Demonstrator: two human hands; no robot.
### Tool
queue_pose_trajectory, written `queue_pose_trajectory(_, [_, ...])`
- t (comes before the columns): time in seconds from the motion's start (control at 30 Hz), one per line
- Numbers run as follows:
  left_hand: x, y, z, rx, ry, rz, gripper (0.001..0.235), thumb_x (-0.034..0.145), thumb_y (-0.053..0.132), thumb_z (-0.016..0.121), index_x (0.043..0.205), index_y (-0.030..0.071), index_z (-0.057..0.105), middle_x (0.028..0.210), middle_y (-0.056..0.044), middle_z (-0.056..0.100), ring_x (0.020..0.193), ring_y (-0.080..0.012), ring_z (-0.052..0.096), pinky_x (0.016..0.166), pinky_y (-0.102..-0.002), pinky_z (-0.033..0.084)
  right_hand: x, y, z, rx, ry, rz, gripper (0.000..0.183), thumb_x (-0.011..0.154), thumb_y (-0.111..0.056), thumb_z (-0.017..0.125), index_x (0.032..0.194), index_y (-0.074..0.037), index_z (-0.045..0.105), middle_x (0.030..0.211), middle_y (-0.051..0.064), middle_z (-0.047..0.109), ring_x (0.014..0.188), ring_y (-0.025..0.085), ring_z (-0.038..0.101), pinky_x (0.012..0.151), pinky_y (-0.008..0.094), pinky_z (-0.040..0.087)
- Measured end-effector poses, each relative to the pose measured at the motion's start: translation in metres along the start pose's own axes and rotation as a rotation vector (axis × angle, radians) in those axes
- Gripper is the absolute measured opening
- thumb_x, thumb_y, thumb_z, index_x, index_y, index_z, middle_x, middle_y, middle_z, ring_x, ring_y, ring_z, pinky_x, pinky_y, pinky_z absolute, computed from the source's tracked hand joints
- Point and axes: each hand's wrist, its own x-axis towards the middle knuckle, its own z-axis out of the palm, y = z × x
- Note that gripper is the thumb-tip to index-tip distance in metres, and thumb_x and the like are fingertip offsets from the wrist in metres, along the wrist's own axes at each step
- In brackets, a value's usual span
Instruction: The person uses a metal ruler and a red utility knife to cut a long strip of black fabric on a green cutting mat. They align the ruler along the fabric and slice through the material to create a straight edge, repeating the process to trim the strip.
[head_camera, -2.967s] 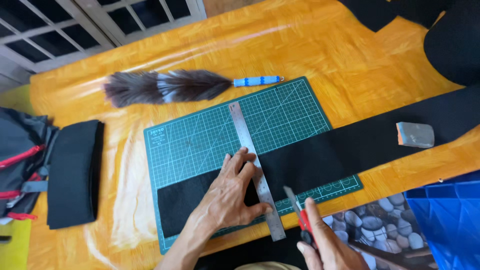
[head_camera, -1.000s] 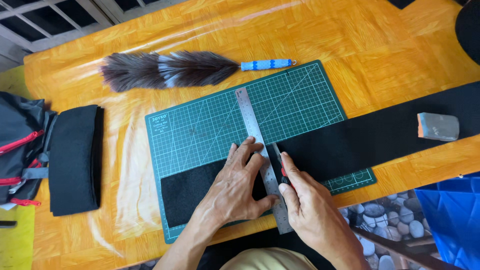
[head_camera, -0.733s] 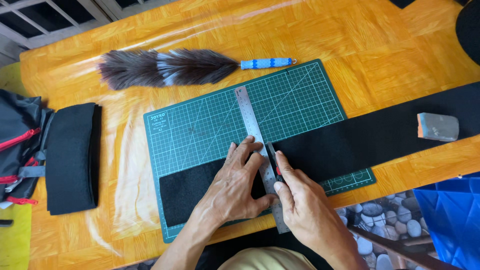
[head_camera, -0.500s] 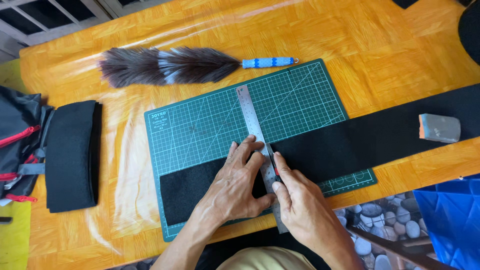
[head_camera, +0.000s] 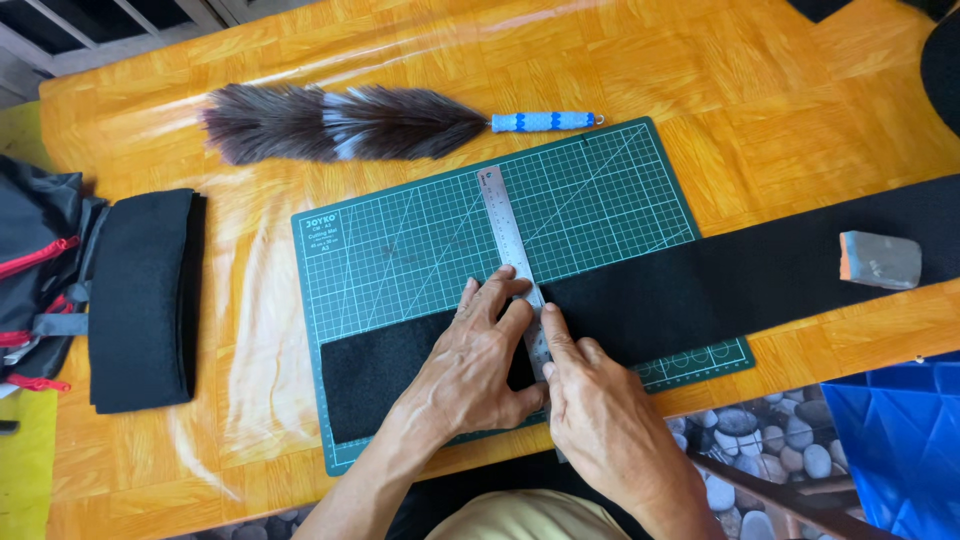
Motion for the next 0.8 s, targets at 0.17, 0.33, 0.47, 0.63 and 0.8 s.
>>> queue_pose_trajectory(0.17, [0.000, 0.002, -0.001, -0.004, 0.014, 0.003, 0.065, 0.068, 0.029, 0.082, 0.117, -0.003, 0.055, 0.139, -0.027, 0.049, 0.150, -0.0472, 0.030, 0.117, -0.069, 0.026, -0.003, 0.000, 0.001, -0.021, -0.015, -0.007, 0.069, 0.097, -0.018, 0.046, 0.163, -0.010, 0.028, 0.108, 0.020, 0.064, 0.088, 0.044, 0.069, 0.077, 0.056, 0.053])
queue_pose_trajectory(0.33, [0.000, -0.002, 0.000, 0.001, -0.009, 0.007, 0.066, 0.069, 0.034, 0.085, 0.115, -0.003, 0.055, 0.140, -0.024, 0.048, 0.152, -0.0472, 0.027, 0.119, -0.069, 0.024, -0.014, 0.002, -0.003, -0.051, -0.047, -0.012, 0.069, 0.095, -0.017, 0.048, 0.162, -0.008, 0.031, 0.108, 0.022, 0.066, 0.089, 0.044, 0.070, 0.077, 0.057, 0.052])
queue_pose_trajectory(0.47, [0.000, -0.003, 0.003, 0.025, -0.012, 0.003, 0.070, 0.066, 0.035, 0.087, 0.115, -0.002, 0.054, 0.141, -0.024, 0.048, 0.151, -0.0458, 0.028, 0.118, -0.069, 0.024, -0.019, 0.000, -0.006, 0.008, -0.074, 0.039, 0.067, 0.100, -0.024, 0.047, 0.163, -0.013, 0.029, 0.112, 0.020, 0.066, 0.095, 0.042, 0.069, 0.080, 0.056, 0.052])
queue_pose_trajectory(0.63, [0.000, -0.004, 0.004, 0.011, 0.001, -0.005, 0.071, 0.063, 0.034, 0.088, 0.115, -0.001, 0.056, 0.140, -0.023, 0.049, 0.150, -0.0463, 0.032, 0.119, -0.069, 0.024, -0.024, 0.001, -0.003, -0.020, -0.120, 0.078, 0.067, 0.101, -0.023, 0.044, 0.164, -0.013, 0.026, 0.114, 0.021, 0.065, 0.097, 0.043, 0.068, 0.082, 0.056, 0.051])
queue_pose_trajectory(0.8, [-0.001, -0.004, 0.004, 0.015, -0.011, -0.009, 0.067, 0.064, 0.033, 0.084, 0.117, 0.001, 0.057, 0.141, -0.023, 0.049, 0.151, -0.0457, 0.031, 0.119, -0.067, 0.024, -0.033, 0.011, 0.009, -0.014, -0.054, 0.050, 0.066, 0.098, -0.021, 0.047, 0.162, -0.013, 0.031, 0.126, 0.021, 0.063, 0.099, 0.043, 0.070, 0.082, 0.057, 0.053])
